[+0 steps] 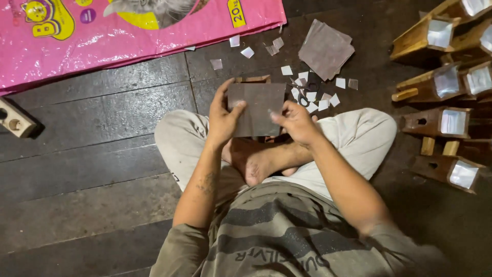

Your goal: The person sits on the floor and uses a blue pen to mark grid lines on a translucent plastic sheet. They then use scissors to cut the sheet along the marked lines into smaller squares.

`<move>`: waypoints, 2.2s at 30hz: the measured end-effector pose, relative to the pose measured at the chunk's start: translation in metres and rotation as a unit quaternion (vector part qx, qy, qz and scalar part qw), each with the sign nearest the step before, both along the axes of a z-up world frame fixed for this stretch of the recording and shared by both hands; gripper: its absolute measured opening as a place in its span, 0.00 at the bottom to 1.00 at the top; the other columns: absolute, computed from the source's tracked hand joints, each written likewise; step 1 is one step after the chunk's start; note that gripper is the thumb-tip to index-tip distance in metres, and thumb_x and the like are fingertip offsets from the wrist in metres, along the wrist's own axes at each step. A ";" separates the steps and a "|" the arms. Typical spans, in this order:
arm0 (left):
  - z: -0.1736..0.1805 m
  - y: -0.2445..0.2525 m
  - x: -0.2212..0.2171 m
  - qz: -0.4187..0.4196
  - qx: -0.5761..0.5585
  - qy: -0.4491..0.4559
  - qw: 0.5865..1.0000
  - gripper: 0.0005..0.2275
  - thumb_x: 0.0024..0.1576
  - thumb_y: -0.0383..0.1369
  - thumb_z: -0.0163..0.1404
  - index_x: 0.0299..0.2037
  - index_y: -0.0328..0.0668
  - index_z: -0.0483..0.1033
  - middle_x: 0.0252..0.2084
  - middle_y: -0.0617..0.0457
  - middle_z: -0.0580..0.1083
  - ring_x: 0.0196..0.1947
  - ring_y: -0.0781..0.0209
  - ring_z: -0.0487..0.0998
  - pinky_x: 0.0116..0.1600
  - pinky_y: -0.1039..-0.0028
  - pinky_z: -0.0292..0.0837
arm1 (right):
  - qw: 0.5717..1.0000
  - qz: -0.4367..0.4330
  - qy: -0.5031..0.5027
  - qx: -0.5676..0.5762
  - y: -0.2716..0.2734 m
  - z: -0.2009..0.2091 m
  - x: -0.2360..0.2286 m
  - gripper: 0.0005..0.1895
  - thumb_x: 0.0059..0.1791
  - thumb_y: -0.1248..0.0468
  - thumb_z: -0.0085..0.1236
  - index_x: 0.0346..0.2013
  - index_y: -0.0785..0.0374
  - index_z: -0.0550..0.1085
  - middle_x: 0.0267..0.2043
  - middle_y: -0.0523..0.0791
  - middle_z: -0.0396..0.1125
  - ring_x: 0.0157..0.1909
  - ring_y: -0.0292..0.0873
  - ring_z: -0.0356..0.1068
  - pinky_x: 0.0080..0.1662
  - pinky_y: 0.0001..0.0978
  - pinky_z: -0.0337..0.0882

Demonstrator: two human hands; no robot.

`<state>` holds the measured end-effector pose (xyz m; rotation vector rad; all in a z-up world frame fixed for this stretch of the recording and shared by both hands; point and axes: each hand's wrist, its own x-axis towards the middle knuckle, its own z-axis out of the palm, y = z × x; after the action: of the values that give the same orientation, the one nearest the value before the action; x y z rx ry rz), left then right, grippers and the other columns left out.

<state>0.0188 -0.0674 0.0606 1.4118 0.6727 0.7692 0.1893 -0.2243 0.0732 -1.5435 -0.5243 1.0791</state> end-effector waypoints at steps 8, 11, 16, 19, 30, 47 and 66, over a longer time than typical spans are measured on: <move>-0.060 0.004 -0.015 0.074 -0.033 0.034 0.996 0.35 0.56 0.18 0.54 0.73 0.42 0.52 0.72 0.28 0.54 0.70 0.20 0.57 0.72 0.37 0.53 | 0.755 0.343 -0.470 -0.304 -0.024 -0.074 0.089 0.16 0.48 0.56 0.63 0.49 0.52 0.76 0.48 0.49 0.72 0.52 0.57 0.75 0.48 0.53 0.78; -0.072 0.007 0.003 0.075 -0.017 0.076 0.994 0.33 0.55 0.21 0.57 0.71 0.41 0.58 0.69 0.29 0.60 0.71 0.25 0.57 0.73 0.41 0.53 | 0.668 0.467 -0.490 -0.309 -0.018 -0.127 0.101 0.25 0.43 0.57 0.65 0.56 0.50 0.78 0.51 0.49 0.75 0.58 0.54 0.74 0.54 0.54 0.76; -0.065 0.003 0.017 0.047 -0.028 0.103 0.993 0.27 0.58 0.23 0.53 0.69 0.47 0.63 0.65 0.30 0.66 0.67 0.24 0.62 0.69 0.40 0.59 | 0.623 0.461 -0.606 -0.181 -0.006 -0.155 0.081 0.10 0.44 0.63 0.52 0.22 0.58 0.80 0.22 0.47 0.73 0.31 0.51 0.78 0.35 0.45 0.76; -0.042 0.005 0.012 0.031 -0.058 0.082 0.994 0.26 0.59 0.21 0.51 0.69 0.44 0.62 0.65 0.27 0.65 0.68 0.23 0.62 0.68 0.39 0.62 | 0.598 0.500 -0.594 -0.201 -0.021 -0.190 0.095 0.07 0.40 0.64 0.54 0.24 0.60 0.80 0.27 0.48 0.74 0.37 0.56 0.76 0.41 0.48 0.73; -0.041 0.017 0.022 0.053 -0.073 0.146 0.985 0.22 0.56 0.28 0.56 0.63 0.50 0.72 0.50 0.39 0.77 0.53 0.42 0.79 0.55 0.54 0.78 | 0.862 0.213 -0.429 -0.169 -0.016 -0.115 0.117 0.09 0.46 0.67 0.51 0.40 0.67 0.69 0.36 0.61 0.68 0.44 0.69 0.71 0.45 0.57 0.71; -0.027 0.019 0.033 0.069 -0.018 0.248 0.966 0.25 0.52 0.29 0.60 0.61 0.38 0.70 0.49 0.33 0.77 0.51 0.33 0.79 0.50 0.52 0.79 | 0.994 -0.007 -0.112 -0.002 0.040 -0.105 0.063 0.25 0.49 0.72 0.62 0.61 0.65 0.69 0.25 0.37 0.60 0.21 0.27 0.57 0.25 0.15 0.60; -0.052 0.025 0.033 0.059 -0.038 0.218 0.974 0.08 0.60 0.30 0.54 0.48 0.45 0.77 0.38 0.42 0.79 0.38 0.43 0.84 0.38 0.61 0.82 | 0.998 -0.040 -0.051 -0.003 0.046 -0.112 0.064 0.16 0.45 0.71 0.65 0.44 0.63 0.69 0.30 0.41 0.65 0.30 0.31 0.66 0.32 0.18 0.64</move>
<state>0.0517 -0.0421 0.0082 1.4937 1.1212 0.5183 0.2529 -0.1782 -0.0384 -1.6166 -0.5251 0.9464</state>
